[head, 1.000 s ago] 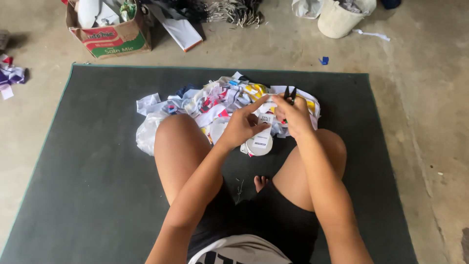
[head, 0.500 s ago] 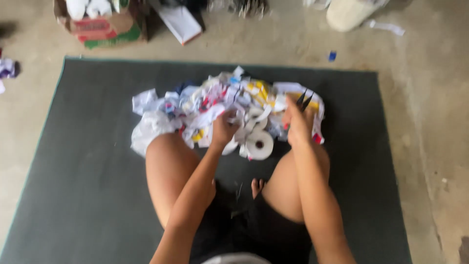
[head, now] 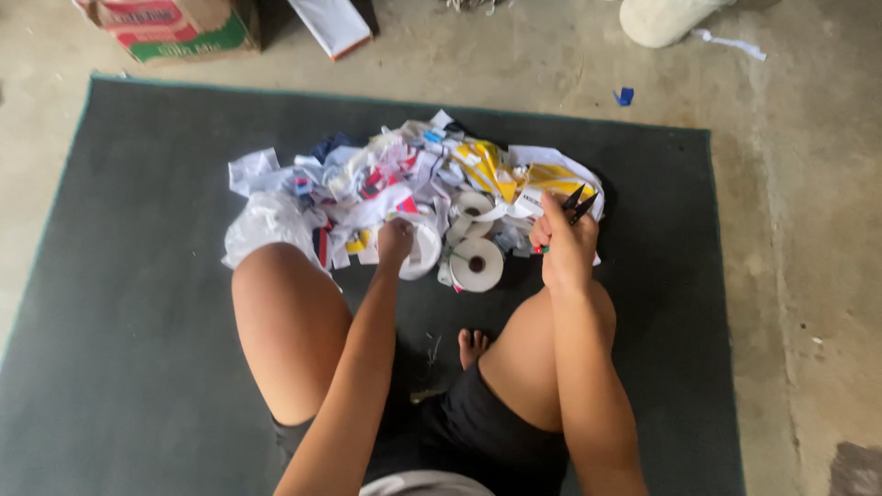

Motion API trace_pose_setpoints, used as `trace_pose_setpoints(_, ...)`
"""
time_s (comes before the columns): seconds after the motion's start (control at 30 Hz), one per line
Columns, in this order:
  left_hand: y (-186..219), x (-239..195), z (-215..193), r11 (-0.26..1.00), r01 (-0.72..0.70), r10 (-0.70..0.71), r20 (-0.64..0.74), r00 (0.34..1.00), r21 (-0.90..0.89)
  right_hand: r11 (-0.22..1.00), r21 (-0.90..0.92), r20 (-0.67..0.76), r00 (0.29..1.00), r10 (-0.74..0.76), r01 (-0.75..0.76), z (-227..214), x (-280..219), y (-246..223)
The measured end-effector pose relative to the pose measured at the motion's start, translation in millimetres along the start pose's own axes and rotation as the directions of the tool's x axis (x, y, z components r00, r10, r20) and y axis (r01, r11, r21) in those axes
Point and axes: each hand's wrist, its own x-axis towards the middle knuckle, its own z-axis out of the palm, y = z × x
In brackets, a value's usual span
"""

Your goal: The person sits on a mat and uses scissors to cut a roll of white paper labels into individual pieces. They hold the roll with one hand and cut with the other, placing the cut pieces onto a pile of other materials on the mat.

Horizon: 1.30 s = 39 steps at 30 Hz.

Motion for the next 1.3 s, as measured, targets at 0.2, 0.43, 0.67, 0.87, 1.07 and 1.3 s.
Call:
trace_pose_setpoints(0.2,-16.3,10.2,19.3,0.991,0.077,-0.083,-0.051,0.995,-0.109,1.0,0.01,0.007,1.0,0.02,-0.02,3.4,-1.3,1.9)
trace_pose_setpoints(0.43,-18.1,-2.4,21.6,0.92,0.29,-0.311,-0.041,0.949,-0.264,0.999,-0.024,0.035,0.999,0.041,-0.04,14.3,-11.8,-10.9)
trace_pose_setpoints(0.67,-23.7,64.9,31.0,0.986,0.005,-0.039,0.202,0.979,0.165,0.999,-0.027,0.052,0.998,-0.021,0.023,13.1,-14.4,-12.3)
trace_pose_setpoints(0.87,106.9,50.1,-103.6,0.966,-0.131,0.233,0.537,0.811,-0.222,0.997,-0.035,0.104,0.992,-0.066,0.07,22.1,-23.1,-26.6)
trace_pose_setpoints(1.07,291.5,-156.3,-260.2,0.878,-0.058,0.406,0.676,0.615,-0.474,0.987,-0.085,0.207,0.972,-0.113,0.133,41.0,-39.4,-40.2)
trace_pose_setpoints(1.3,301.1,-199.3,-245.6,0.471,0.021,0.635,0.355,0.687,-0.882,0.978,-0.206,0.34,0.939,0.045,0.027,55.7,-52.0,-40.4)
